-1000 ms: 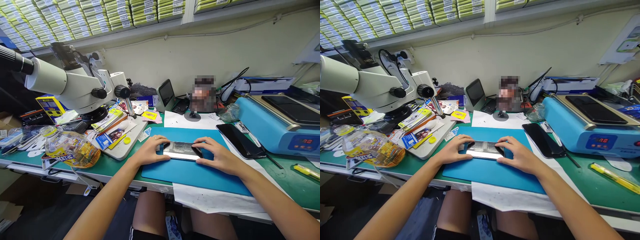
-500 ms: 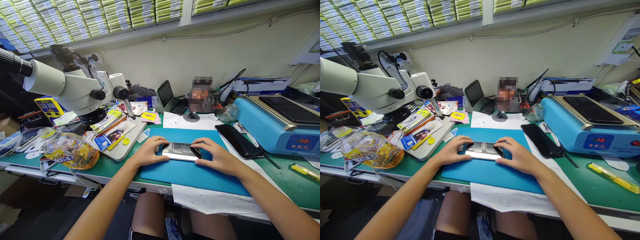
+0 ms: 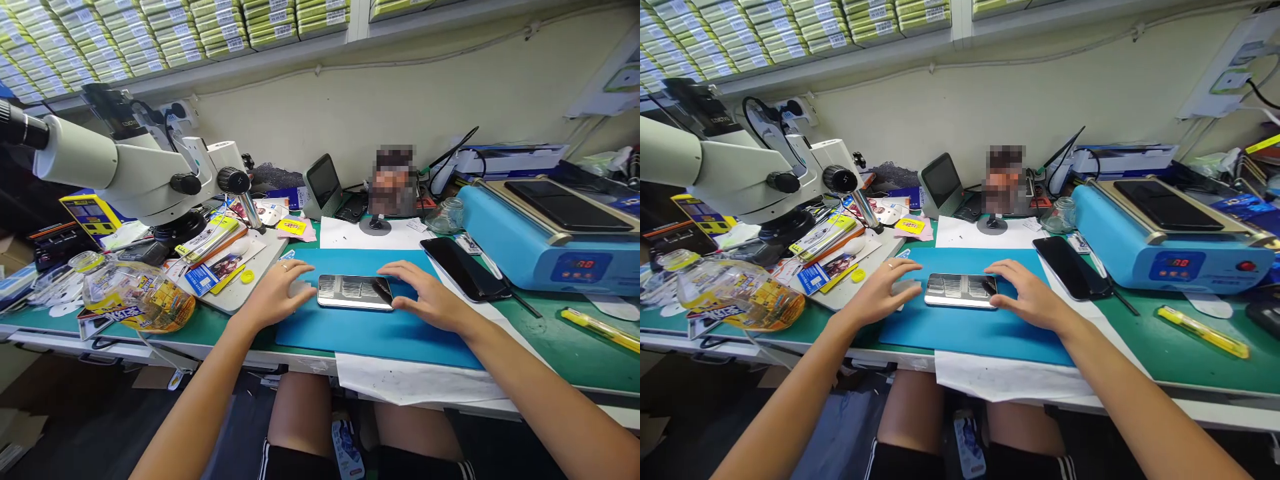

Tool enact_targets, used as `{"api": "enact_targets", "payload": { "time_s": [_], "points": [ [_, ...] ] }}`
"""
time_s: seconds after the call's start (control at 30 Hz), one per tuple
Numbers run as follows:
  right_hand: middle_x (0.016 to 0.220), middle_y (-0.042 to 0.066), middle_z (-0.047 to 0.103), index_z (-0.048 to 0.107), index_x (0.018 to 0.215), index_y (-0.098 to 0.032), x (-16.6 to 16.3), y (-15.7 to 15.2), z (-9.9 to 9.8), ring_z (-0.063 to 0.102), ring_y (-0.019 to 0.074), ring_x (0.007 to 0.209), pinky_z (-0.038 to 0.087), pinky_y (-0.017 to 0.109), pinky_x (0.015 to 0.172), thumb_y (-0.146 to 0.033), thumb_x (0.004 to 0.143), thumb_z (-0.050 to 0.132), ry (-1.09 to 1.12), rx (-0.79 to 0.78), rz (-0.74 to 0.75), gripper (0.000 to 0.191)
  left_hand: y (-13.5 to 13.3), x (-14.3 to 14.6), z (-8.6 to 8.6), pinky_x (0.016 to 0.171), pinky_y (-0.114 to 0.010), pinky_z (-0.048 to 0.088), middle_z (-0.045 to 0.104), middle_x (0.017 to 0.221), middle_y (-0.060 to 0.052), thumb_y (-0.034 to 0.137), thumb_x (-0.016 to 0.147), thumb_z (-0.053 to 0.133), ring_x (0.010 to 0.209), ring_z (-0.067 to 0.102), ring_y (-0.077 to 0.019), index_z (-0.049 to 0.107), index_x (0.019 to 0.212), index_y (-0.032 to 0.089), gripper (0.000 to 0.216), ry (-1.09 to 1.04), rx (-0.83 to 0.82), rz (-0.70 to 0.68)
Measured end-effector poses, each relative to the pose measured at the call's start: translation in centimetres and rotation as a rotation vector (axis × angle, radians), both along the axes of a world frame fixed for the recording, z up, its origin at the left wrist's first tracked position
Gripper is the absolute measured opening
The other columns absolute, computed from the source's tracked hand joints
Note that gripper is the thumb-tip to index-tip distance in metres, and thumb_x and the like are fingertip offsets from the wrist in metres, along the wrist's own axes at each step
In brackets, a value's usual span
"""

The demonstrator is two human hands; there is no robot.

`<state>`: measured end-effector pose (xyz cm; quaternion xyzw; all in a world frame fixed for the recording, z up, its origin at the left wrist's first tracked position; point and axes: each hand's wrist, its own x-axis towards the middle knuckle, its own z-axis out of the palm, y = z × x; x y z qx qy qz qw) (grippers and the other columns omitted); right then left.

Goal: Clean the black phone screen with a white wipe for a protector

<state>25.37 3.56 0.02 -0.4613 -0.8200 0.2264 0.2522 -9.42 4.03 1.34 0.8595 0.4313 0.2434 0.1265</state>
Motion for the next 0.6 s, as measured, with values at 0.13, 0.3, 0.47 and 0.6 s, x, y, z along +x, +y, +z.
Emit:
{"api": "enact_targets", "payload": {
  "time_s": [0.13, 0.3, 0.47, 0.6],
  "points": [
    [0.126, 0.012, 0.068, 0.069, 0.121, -0.026, 0.2, 0.1, -0.4, 0.060, 0.0333, 0.122, 0.046, 0.051, 0.108, -0.076, 0.094, 0.034, 0.106, 0.075, -0.040, 0.067, -1.5, -1.2, -0.5, 0.095, -0.042, 0.051, 0.068, 0.113, -0.008, 0.029, 0.098, 0.057, 0.112, 0.063, -0.0280, 0.069, 0.110, 0.022, 0.019, 0.031, -0.040, 0.136],
    [0.122, 0.011, 0.070, 0.070, 0.116, -0.026, 0.0, 0.1, 0.2, 0.063, 0.0320, 0.117, 0.048, 0.049, 0.103, -0.069, 0.096, 0.039, 0.093, 0.134, -0.074, 0.057, -1.6, -0.9, -1.4, 0.081, -0.036, 0.051, 0.069, 0.097, -0.004, 0.022, 0.095, 0.058, 0.095, 0.065, -0.0240, 0.069, 0.091, 0.022, 0.011, -0.017, -0.108, 0.205],
    [0.118, 0.010, 0.074, 0.071, 0.117, -0.025, -0.1, 0.6, 3.0, 0.068, 0.0307, 0.106, 0.053, 0.045, 0.089, -0.068, 0.093, 0.050, -0.086, 0.035, -0.030, 0.053, -1.0, 0.1, -1.0, 0.072, -0.032, 0.047, 0.068, 0.090, -0.002, 0.025, 0.096, 0.059, 0.085, 0.062, -0.0204, 0.068, 0.087, 0.021, 0.013, -0.072, -0.101, 0.231],
    [0.110, 0.008, 0.077, 0.074, 0.109, -0.024, 0.0, 2.4, 4.5, 0.069, 0.0301, 0.099, 0.053, 0.043, 0.085, -0.069, 0.092, 0.049, -0.126, 0.055, -0.022, 0.054, -0.9, 1.9, -0.4, 0.076, -0.032, 0.047, 0.068, 0.091, -0.002, 0.024, 0.096, 0.060, 0.084, 0.062, -0.0196, 0.070, 0.090, 0.021, 0.012, -0.059, -0.059, 0.205]
  ]
}}
